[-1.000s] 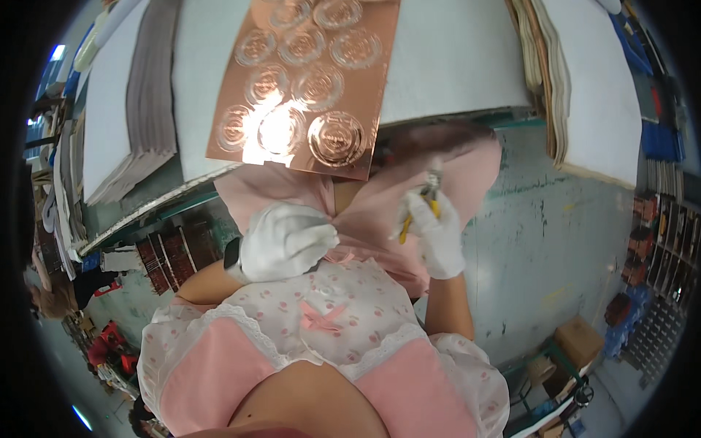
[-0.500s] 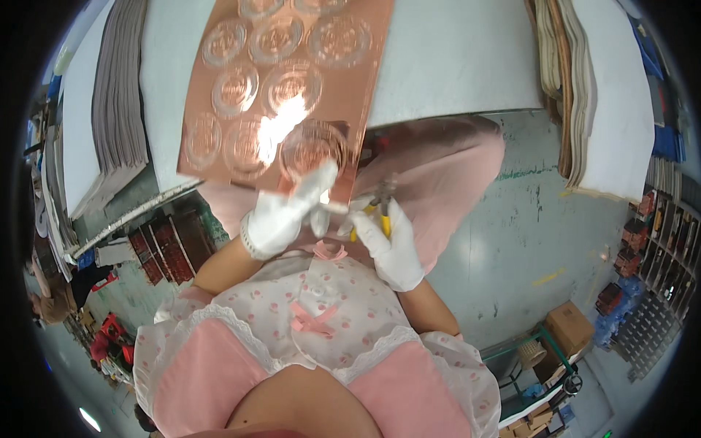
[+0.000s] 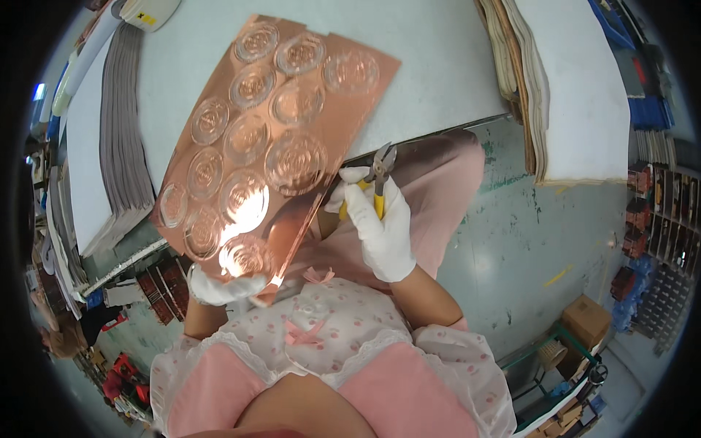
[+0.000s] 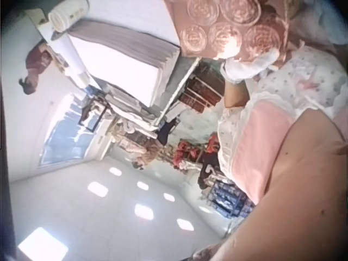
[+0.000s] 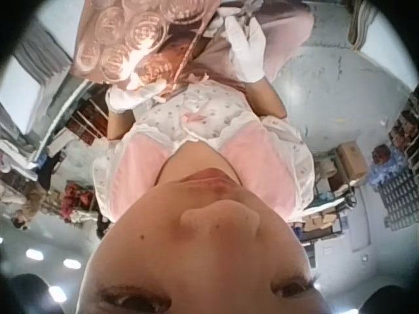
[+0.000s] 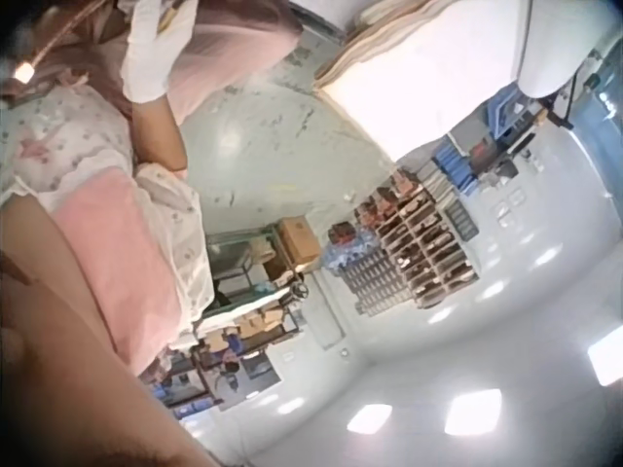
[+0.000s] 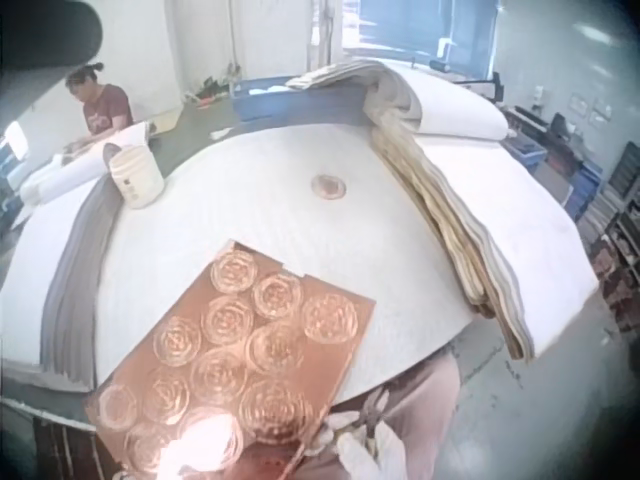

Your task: The person uses pliers to cut individual circular copper-colored stickers from a larger sheet. They work methodically, removing the stickers one by one and placing them into a white container on the table.

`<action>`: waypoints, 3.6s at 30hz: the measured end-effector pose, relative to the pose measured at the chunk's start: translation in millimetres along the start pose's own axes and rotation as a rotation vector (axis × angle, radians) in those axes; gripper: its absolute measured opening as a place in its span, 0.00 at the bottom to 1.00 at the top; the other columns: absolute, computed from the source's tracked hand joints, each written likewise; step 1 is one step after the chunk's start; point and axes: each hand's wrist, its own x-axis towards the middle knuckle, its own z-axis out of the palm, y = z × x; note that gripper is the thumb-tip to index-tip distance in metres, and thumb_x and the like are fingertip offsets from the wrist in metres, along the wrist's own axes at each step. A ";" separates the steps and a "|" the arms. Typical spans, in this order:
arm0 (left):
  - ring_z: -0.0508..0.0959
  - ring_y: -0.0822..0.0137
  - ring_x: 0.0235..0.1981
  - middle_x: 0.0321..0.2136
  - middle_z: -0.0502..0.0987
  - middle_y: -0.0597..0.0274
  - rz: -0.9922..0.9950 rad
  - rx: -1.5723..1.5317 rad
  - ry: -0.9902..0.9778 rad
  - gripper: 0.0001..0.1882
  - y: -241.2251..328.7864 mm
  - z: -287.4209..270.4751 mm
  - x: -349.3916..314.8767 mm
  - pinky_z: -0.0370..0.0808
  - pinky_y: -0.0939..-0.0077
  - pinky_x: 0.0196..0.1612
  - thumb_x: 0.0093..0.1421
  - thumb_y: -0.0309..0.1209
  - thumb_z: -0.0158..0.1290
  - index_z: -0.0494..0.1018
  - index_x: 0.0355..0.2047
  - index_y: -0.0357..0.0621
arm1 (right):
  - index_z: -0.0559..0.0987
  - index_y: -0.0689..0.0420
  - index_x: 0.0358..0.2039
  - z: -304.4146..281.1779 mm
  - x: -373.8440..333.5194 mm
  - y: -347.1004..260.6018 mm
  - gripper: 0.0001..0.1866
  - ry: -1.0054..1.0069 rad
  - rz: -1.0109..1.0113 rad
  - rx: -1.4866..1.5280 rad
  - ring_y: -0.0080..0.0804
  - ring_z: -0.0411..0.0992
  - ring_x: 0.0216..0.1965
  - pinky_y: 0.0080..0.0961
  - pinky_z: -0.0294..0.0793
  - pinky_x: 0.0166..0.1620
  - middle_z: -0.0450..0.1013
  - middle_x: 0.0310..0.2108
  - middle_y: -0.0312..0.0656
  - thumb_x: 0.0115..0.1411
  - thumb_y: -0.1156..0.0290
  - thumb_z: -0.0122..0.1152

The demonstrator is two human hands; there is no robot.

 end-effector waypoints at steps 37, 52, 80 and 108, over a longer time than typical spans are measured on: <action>0.65 0.67 0.51 0.52 0.63 0.54 -0.324 -0.070 1.277 0.27 -72.8 6.3 -82.8 0.58 0.76 0.55 0.54 0.17 0.42 0.54 0.56 0.33 | 0.69 0.58 0.37 -17.1 -9.5 12.8 0.10 0.084 0.209 -0.246 0.14 0.65 0.26 0.12 0.65 0.27 0.67 0.26 0.31 0.54 0.74 0.56; 0.75 0.51 0.17 0.23 0.74 0.39 -0.089 -0.944 0.792 0.43 -82.5 19.1 -90.0 0.72 0.71 0.17 0.57 0.59 0.28 0.64 0.42 0.21 | 0.70 0.59 0.32 -12.0 -3.9 0.0 0.05 0.124 0.275 -0.260 0.15 0.63 0.21 0.13 0.64 0.25 0.66 0.22 0.31 0.55 0.75 0.54; 0.73 0.67 0.19 0.18 0.74 0.54 -0.331 -0.848 0.336 0.39 -20.6 40.4 90.4 0.66 0.83 0.22 0.62 0.55 0.23 0.74 0.29 0.33 | 0.70 0.58 0.28 -14.4 0.9 -3.5 0.09 0.167 0.291 -0.433 0.14 0.61 0.15 0.14 0.61 0.19 0.64 0.17 0.30 0.56 0.66 0.56; 0.73 0.67 0.21 0.20 0.74 0.55 -0.356 -0.864 0.339 0.39 -15.6 38.4 92.0 0.66 0.81 0.24 0.62 0.55 0.22 0.74 0.29 0.33 | 0.70 0.59 0.31 -21.0 -1.4 -16.5 0.08 0.016 0.318 -0.314 0.16 0.64 0.22 0.14 0.65 0.26 0.67 0.24 0.33 0.55 0.70 0.57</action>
